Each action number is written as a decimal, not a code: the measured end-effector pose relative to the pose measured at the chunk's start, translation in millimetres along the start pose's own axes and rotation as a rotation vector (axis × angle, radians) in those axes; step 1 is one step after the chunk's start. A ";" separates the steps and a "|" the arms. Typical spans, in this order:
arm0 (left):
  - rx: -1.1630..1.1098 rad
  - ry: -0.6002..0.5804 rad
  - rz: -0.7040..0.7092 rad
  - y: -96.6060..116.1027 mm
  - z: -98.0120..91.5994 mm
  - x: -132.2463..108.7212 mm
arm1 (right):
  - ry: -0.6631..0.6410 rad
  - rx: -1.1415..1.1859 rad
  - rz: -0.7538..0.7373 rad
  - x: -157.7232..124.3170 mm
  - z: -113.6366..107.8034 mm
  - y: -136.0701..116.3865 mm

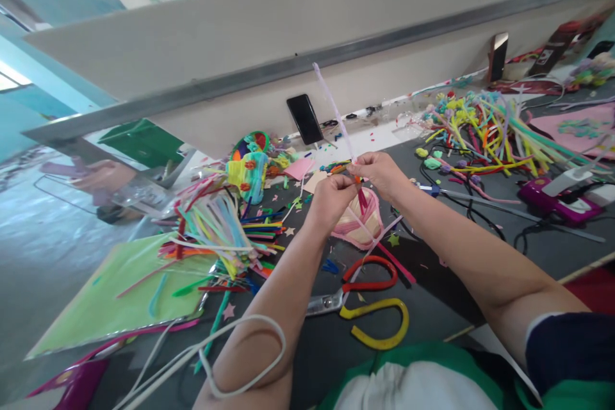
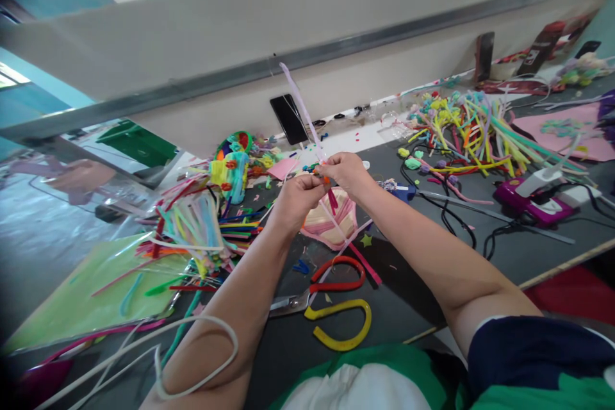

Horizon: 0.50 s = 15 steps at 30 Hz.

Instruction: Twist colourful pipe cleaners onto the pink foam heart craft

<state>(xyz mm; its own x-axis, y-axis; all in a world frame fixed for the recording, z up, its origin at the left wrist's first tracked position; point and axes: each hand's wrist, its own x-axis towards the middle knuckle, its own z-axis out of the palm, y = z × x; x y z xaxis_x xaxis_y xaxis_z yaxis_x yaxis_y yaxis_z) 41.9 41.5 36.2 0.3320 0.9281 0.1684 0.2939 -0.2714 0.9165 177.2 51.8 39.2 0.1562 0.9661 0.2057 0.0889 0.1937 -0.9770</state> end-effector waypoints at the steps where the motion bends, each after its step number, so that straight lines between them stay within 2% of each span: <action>1: 0.059 0.041 0.007 -1.0 2.4 0.3 | 0.064 -0.111 -0.047 -0.1 1.4 1.8; 4: 0.183 0.135 0.028 -3.2 6.7 1.6 | 0.192 -0.376 -0.151 -0.6 3.2 4.0; 6: 0.136 0.128 0.030 -3.2 4.4 2.6 | 0.176 -0.380 -0.153 -1.5 3.1 1.3; 9: -0.091 0.067 0.025 1.5 -5.9 2.9 | 0.057 -0.098 -0.134 -3.4 2.9 -6.2; 12: -0.326 0.004 0.010 12.3 -15.6 0.1 | -0.089 0.262 -0.031 -5.8 2.6 -12.1; 15: -0.490 -0.095 -0.031 24.0 -16.9 -5.1 | -0.396 0.504 0.084 -8.7 -0.7 -15.7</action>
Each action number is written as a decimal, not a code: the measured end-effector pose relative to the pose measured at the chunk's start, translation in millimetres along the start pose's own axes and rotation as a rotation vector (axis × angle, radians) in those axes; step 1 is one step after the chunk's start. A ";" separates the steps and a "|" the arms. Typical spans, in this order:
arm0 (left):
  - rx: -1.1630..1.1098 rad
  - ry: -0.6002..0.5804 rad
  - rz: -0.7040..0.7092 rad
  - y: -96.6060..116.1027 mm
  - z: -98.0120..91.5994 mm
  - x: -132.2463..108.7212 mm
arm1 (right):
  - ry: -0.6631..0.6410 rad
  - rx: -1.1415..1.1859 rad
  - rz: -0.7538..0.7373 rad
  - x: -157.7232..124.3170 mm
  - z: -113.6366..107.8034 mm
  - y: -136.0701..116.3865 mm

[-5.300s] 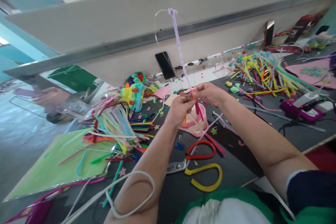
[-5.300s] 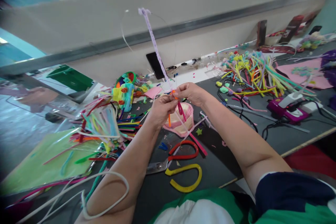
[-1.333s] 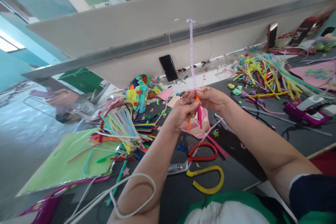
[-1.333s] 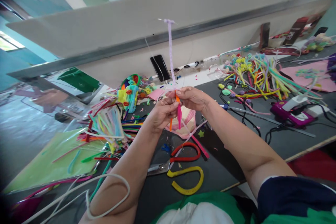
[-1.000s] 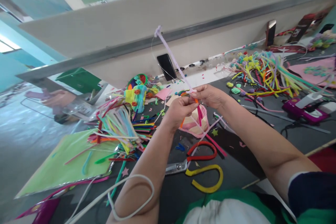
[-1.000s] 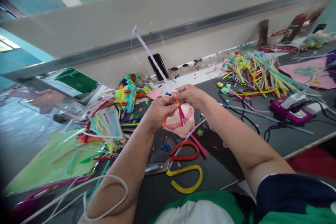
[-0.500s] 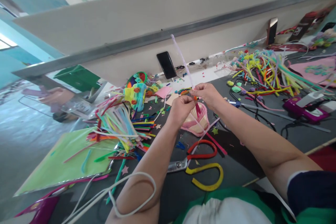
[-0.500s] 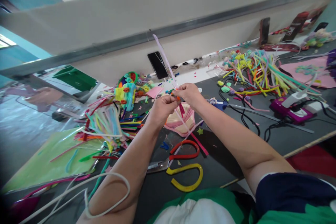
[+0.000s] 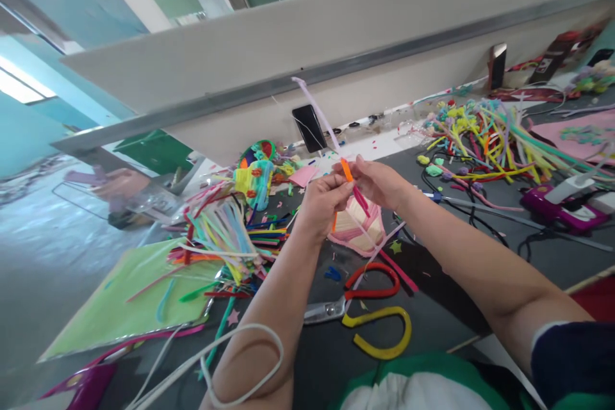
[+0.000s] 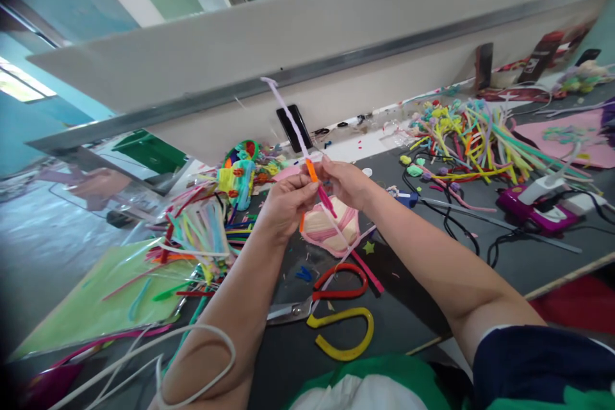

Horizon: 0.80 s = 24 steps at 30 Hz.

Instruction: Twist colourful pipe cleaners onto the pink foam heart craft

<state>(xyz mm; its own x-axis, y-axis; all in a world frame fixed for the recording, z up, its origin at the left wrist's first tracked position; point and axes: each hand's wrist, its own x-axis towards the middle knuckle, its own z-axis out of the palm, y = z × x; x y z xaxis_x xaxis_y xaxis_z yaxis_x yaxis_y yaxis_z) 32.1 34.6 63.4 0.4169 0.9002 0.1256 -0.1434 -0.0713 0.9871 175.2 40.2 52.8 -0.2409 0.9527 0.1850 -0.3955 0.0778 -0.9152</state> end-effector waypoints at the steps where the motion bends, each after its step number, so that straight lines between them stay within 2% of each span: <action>1: -0.041 -0.040 -0.028 1.8 2.8 -1.7 | -0.107 0.059 0.032 -1.6 -1.0 -1.6; 3: -0.104 -0.114 -0.080 2.9 8.6 -4.4 | -0.245 0.137 0.050 -4.6 -4.6 -5.0; 5: -0.136 -0.157 -0.115 1.6 12.8 -5.7 | -0.276 0.172 0.031 -6.3 -9.6 -8.3; 9: -0.100 -0.168 -0.146 -3.3 13.1 -4.1 | -0.210 0.165 -0.014 -5.1 -19.2 -12.2; 13: 0.028 -0.164 -0.114 -5.4 8.4 -1.8 | -0.150 0.085 -0.016 -2.4 -24.4 -12.6; 20: 0.171 -0.166 -0.107 -1.2 9.9 -3.9 | -0.178 -0.002 -0.040 -1.6 -29.7 -11.0; 24: 0.196 -0.133 -0.094 -3.7 12.3 -4.1 | -0.141 -0.053 -0.052 -1.2 -30.9 -12.2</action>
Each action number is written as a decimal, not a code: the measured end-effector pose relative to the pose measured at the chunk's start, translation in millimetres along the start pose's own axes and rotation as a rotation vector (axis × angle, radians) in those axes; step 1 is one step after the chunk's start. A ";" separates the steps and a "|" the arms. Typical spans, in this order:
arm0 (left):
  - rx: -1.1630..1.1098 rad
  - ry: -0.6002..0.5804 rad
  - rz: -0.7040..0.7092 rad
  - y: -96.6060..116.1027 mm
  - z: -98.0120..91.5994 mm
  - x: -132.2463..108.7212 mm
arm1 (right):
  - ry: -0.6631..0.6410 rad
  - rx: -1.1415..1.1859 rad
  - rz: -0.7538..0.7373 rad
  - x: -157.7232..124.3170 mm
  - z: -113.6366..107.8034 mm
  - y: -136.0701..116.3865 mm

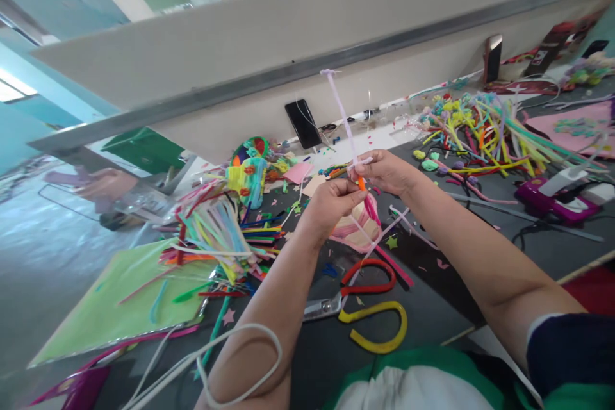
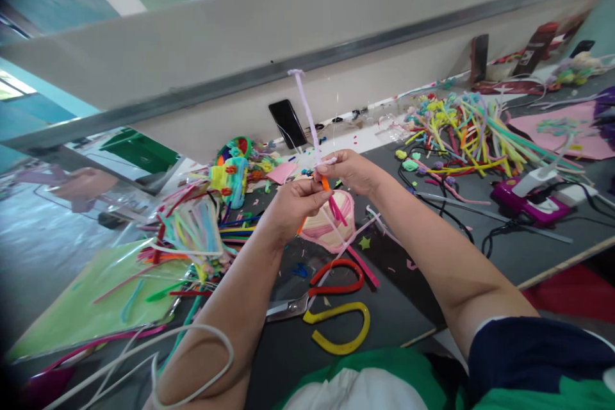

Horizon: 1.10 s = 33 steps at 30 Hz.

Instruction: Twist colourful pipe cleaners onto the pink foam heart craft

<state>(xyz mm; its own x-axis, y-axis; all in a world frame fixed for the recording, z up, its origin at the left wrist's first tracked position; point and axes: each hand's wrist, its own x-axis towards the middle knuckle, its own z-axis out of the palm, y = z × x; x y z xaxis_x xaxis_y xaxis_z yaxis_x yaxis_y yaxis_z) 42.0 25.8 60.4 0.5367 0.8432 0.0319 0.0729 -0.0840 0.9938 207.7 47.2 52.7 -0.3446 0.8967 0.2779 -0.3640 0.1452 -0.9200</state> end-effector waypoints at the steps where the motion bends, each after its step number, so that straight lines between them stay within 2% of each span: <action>1: 0.021 0.019 0.006 -1.1 0.3 0.3 | 0.010 -0.022 0.003 0.3 0.2 -0.3; 7: 0.298 0.167 0.062 -10.1 -0.4 3.6 | 0.122 -0.260 0.047 5.2 5.2 4.5; 11: 0.566 0.295 0.104 -18.4 0.6 6.9 | 0.309 -0.519 0.061 10.3 9.0 14.1; 14: 0.736 0.363 0.148 -24.9 3.7 8.3 | 0.438 -0.814 0.080 11.8 13.2 21.2; 17: 0.813 0.380 0.203 -30.2 5.8 9.4 | 0.524 -1.101 0.015 10.4 20.8 26.4; 19: 0.777 0.379 0.210 -31.8 4.7 10.6 | 0.589 -1.177 -0.067 9.2 25.4 27.8; 21: 0.649 0.349 0.176 -30.3 1.3 11.7 | 0.585 -1.069 -0.074 8.5 26.4 26.7; 22: 0.548 0.321 0.150 -28.1 -0.9 11.9 | 0.531 -0.929 -0.038 8.3 25.0 25.3; 26: 0.050 0.125 0.039 -12.0 -7.3 7.8 | 0.089 -0.112 0.094 6.3 12.6 18.8; 28: -0.115 0.036 0.008 -4.4 -7.2 4.2 | -0.068 0.149 0.095 3.7 8.7 18.1; 31: -0.228 -0.057 -0.003 0.7 -4.4 0.4 | -0.211 0.282 0.093 -0.7 8.5 19.4; 33: -0.270 -0.095 -0.008 0.2 -2.2 -0.3 | -0.253 0.312 0.084 -2.7 9.1 19.6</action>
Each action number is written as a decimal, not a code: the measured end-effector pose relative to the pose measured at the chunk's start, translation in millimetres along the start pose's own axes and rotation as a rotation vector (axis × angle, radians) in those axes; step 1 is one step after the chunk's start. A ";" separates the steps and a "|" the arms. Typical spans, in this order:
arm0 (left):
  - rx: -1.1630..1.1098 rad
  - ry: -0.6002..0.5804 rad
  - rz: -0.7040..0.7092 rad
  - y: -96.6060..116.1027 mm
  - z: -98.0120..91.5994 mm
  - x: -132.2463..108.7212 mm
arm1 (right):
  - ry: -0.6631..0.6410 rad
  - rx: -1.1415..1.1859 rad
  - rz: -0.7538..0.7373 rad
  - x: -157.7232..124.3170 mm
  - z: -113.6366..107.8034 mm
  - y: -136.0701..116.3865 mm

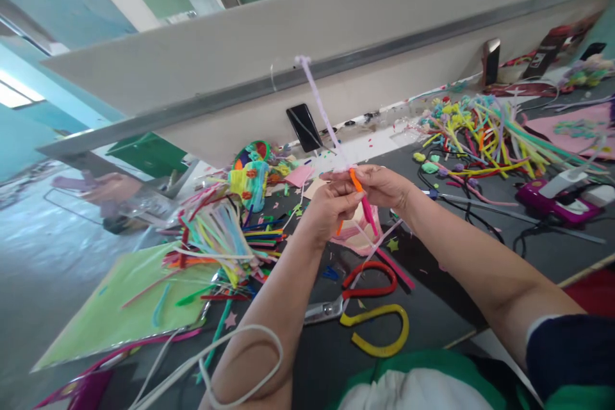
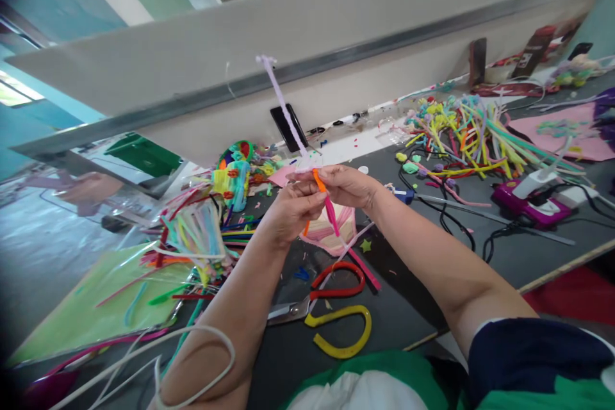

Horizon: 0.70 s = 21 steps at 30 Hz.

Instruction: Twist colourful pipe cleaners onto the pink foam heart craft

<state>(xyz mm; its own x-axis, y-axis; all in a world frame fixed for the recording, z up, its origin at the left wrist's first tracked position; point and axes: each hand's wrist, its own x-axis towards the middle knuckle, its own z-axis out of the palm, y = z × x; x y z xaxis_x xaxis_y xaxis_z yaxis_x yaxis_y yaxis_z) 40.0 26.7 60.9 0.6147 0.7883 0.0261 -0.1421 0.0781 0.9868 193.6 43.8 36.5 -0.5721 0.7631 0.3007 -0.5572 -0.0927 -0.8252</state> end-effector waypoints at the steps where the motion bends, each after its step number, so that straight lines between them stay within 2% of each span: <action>1: -0.015 -0.006 -0.004 -0.9 0.6 0.1 | -0.003 0.009 -0.007 -0.5 0.0 -0.5; 4: -0.010 -0.001 -0.020 -3.0 1.5 1.0 | 0.023 0.016 -0.019 -0.5 -1.9 -4.1; 7: 0.052 0.034 -0.004 -3.4 1.4 1.9 | 0.114 -0.030 -0.044 0.9 -4.9 -7.6; 12: 0.258 0.169 0.027 -7.9 -1.1 4.5 | 0.221 -0.299 -0.040 4.3 -7.4 -9.5; 15: 0.345 0.226 0.013 -15.8 -5.7 8.0 | 0.289 -0.523 -0.023 7.9 -5.5 -8.8; 18: 0.425 0.286 -0.002 -25.8 -11.2 12.1 | 0.504 -0.920 -0.037 12.3 -1.0 -4.3; 21: 0.516 0.376 0.026 -34.8 -14.7 15.2 | 0.739 -1.366 -0.139 14.9 4.6 5.2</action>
<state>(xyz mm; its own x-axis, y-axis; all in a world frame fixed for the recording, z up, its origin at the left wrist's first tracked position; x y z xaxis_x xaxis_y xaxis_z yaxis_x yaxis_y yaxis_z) 42.9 45.0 24.6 0.2884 0.9537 0.0855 0.2961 -0.1737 0.9392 179.4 51.8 38.9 0.0769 0.8875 0.4544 0.6060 0.3203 -0.7281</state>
